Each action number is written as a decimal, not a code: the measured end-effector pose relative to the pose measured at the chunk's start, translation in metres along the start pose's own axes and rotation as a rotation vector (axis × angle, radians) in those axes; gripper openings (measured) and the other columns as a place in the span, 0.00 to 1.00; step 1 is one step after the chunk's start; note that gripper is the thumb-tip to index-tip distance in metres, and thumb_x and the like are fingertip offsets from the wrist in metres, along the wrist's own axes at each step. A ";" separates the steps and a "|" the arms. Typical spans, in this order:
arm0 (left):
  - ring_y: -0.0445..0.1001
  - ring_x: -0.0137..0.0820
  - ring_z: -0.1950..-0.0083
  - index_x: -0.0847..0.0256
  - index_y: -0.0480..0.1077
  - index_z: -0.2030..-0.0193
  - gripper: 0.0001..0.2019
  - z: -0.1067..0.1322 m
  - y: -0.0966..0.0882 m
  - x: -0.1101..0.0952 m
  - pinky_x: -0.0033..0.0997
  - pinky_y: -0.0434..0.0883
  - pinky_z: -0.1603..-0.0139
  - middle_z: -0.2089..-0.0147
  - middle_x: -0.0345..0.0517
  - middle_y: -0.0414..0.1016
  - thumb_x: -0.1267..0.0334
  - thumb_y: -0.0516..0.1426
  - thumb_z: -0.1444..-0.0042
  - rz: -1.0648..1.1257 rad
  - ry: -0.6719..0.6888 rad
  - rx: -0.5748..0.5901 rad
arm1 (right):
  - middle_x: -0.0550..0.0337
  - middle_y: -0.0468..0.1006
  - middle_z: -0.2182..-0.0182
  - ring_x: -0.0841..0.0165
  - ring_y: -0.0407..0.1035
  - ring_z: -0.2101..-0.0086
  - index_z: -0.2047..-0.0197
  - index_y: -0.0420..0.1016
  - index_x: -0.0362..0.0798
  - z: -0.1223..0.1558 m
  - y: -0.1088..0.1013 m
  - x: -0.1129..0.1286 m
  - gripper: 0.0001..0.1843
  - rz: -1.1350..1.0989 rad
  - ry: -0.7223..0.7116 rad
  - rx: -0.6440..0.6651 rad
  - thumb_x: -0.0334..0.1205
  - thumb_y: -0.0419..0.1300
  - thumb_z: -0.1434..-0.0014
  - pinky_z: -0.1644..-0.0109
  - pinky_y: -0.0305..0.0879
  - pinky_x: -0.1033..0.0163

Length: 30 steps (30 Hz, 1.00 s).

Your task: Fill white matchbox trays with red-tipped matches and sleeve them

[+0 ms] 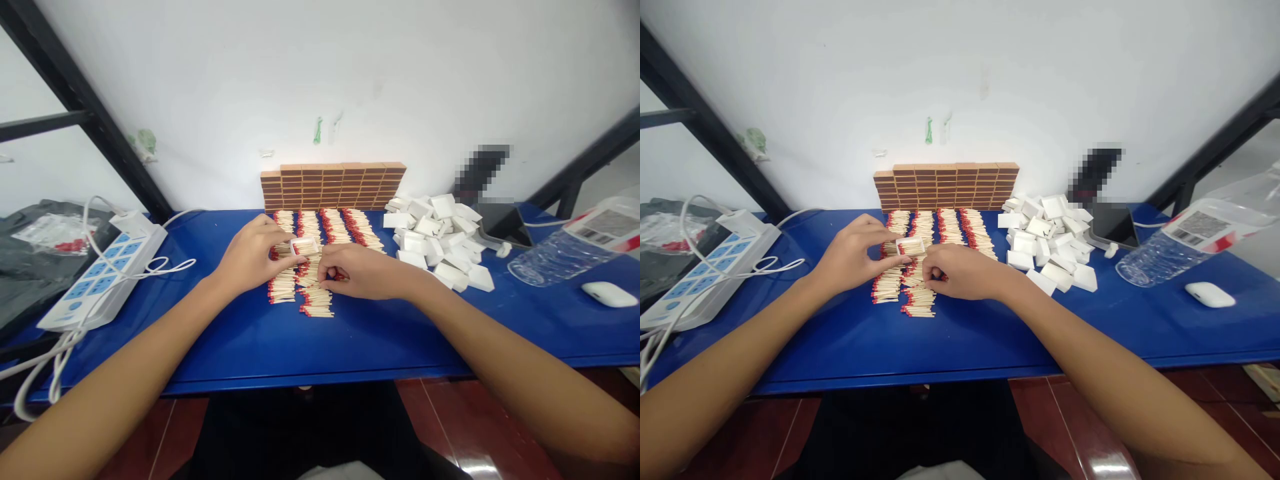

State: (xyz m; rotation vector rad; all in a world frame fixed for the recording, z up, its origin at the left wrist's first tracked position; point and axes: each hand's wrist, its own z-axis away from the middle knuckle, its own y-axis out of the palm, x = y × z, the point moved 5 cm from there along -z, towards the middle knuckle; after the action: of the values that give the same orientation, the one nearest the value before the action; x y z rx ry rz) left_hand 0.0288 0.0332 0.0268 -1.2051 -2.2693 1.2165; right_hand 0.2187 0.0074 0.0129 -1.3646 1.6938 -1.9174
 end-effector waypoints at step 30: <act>0.72 0.38 0.58 0.61 0.81 0.53 0.20 0.000 0.002 -0.001 0.38 0.71 0.56 0.65 0.47 0.81 0.45 0.65 0.40 0.027 0.006 0.007 | 0.61 0.73 0.65 0.72 0.66 0.69 0.65 0.75 0.48 -0.001 0.004 0.000 0.06 -0.039 0.011 0.039 0.28 0.60 0.39 0.64 0.62 0.65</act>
State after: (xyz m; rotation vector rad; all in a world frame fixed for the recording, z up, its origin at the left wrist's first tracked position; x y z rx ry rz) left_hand 0.0303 0.0331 0.0256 -1.2387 -2.2497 1.2273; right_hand 0.2168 0.0069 0.0096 -1.3851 1.6381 -1.9713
